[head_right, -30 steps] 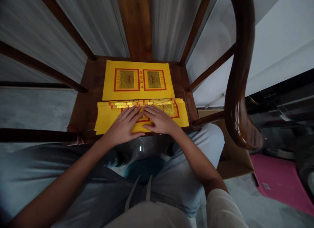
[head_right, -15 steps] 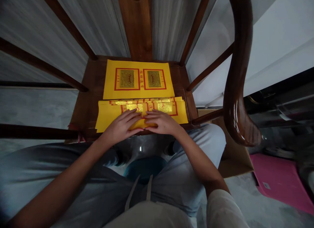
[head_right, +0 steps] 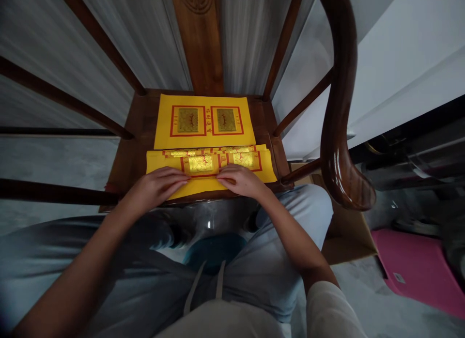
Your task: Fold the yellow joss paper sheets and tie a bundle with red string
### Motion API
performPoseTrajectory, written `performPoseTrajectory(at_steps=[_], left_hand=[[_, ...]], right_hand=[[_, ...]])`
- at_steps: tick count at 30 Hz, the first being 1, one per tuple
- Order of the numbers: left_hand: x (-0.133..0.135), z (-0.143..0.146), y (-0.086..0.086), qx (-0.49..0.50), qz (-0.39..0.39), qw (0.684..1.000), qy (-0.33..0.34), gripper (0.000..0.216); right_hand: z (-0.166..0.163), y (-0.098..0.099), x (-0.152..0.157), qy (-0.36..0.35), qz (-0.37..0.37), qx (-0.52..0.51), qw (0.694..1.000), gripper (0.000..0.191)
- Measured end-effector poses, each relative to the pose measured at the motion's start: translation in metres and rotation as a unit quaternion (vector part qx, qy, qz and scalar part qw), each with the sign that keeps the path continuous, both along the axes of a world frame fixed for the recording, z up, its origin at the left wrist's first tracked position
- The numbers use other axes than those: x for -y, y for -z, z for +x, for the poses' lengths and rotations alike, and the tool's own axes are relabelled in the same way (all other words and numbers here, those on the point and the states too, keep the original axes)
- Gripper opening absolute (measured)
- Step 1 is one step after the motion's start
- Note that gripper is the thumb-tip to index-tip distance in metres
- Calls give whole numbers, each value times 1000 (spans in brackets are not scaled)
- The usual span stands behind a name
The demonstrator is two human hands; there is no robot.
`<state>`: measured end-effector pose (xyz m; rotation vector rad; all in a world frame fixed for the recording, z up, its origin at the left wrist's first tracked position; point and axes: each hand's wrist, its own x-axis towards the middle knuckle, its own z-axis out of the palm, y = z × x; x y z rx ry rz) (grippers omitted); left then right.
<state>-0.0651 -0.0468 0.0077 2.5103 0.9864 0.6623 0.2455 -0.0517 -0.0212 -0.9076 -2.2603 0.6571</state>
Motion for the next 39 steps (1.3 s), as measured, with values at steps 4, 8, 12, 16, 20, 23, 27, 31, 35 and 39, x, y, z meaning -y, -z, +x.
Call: performPoseTrajectory(at_steps=[4, 8, 12, 16, 20, 23, 27, 31, 35, 39], left_hand=[[5, -7, -6, 7, -19, 999, -32, 36], [10, -13, -9, 32, -50, 997, -42, 37], [12, -17, -8, 49, -54, 996, -52, 38], [14, -22, -3, 21, -55, 998, -36, 40], [13, -28, 1, -34, -53, 998, -11, 39], [11, -31, 1, -66, -60, 996, 6, 38], [10, -27, -5, -76, -63, 995, 4, 39], [3, -1, -2, -92, -8, 994, -53, 43], [-9, 37, 14, -88, 38, 992, -88, 48], [-13, 54, 31, -102, 32, 988, -109, 59]], right_hand=[[0, -3, 1, 9, 8, 28, 1000, 30], [-2, -7, 1, 9, 11, 36, 999, 30], [-3, -11, 1, -10, 21, 34, 999, 30], [-4, -14, -1, -34, 17, 43, 998, 30], [-8, -6, -6, -1, 30, 75, 997, 33], [-12, 4, -10, 24, 55, 94, 994, 34], [-16, 11, -12, 22, 61, 115, 991, 38], [-19, 12, -11, 17, 71, 142, 987, 42], [-24, 11, -10, 24, 62, 158, 985, 43], [-21, 11, -9, 44, 55, 160, 985, 46]])
